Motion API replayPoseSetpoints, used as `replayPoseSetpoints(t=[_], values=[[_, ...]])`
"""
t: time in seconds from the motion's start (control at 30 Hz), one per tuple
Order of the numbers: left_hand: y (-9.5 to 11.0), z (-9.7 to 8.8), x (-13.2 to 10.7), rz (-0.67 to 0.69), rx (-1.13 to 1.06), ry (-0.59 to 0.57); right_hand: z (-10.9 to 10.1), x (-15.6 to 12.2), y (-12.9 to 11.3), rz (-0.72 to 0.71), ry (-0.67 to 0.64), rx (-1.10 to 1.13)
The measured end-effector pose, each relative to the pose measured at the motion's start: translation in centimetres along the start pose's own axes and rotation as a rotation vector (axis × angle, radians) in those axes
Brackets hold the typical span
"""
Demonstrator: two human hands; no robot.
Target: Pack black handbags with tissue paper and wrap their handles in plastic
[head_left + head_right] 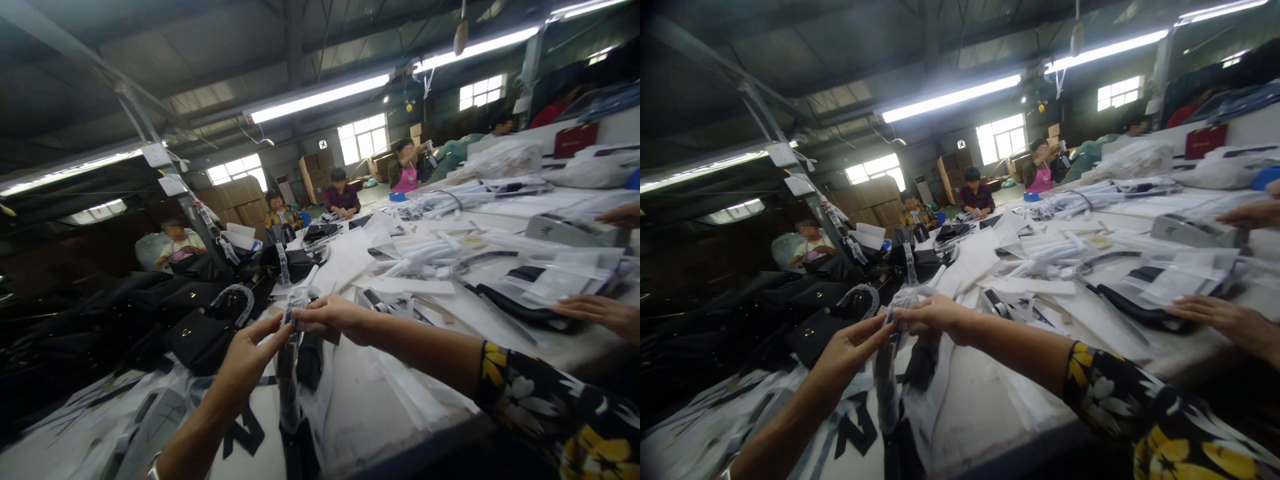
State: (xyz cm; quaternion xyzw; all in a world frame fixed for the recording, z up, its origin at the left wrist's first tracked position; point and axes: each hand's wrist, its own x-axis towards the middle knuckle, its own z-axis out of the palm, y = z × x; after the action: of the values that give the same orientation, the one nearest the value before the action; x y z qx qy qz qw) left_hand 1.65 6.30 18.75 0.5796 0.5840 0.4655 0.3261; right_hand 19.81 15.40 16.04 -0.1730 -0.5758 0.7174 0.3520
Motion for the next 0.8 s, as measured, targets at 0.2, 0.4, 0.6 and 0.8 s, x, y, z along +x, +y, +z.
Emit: replayPoseSetpoints(t=[0.2, 0.4, 0.6, 0.8], values=[[-0.3, 1.0, -0.3, -0.045, -0.13, 0.105, 0.7, 0.1, -0.8, 0.129, 0.037, -0.053], [-0.4, 2.3, -0.7, -0.051, -0.415, 0.177, 0.1, -0.6, -0.7, 0.146, -0.041, 0.069], [-0.9, 2.7, -0.9, -0.032, -0.412, 0.18, -0.6, -2.8, 1.4, 0.114, -0.082, 0.407], [-0.5, 3.4, -1.4, 0.037, -0.296, 0.169, 1.6, -3.8, 2.6, -0.119, -0.017, 0.255]])
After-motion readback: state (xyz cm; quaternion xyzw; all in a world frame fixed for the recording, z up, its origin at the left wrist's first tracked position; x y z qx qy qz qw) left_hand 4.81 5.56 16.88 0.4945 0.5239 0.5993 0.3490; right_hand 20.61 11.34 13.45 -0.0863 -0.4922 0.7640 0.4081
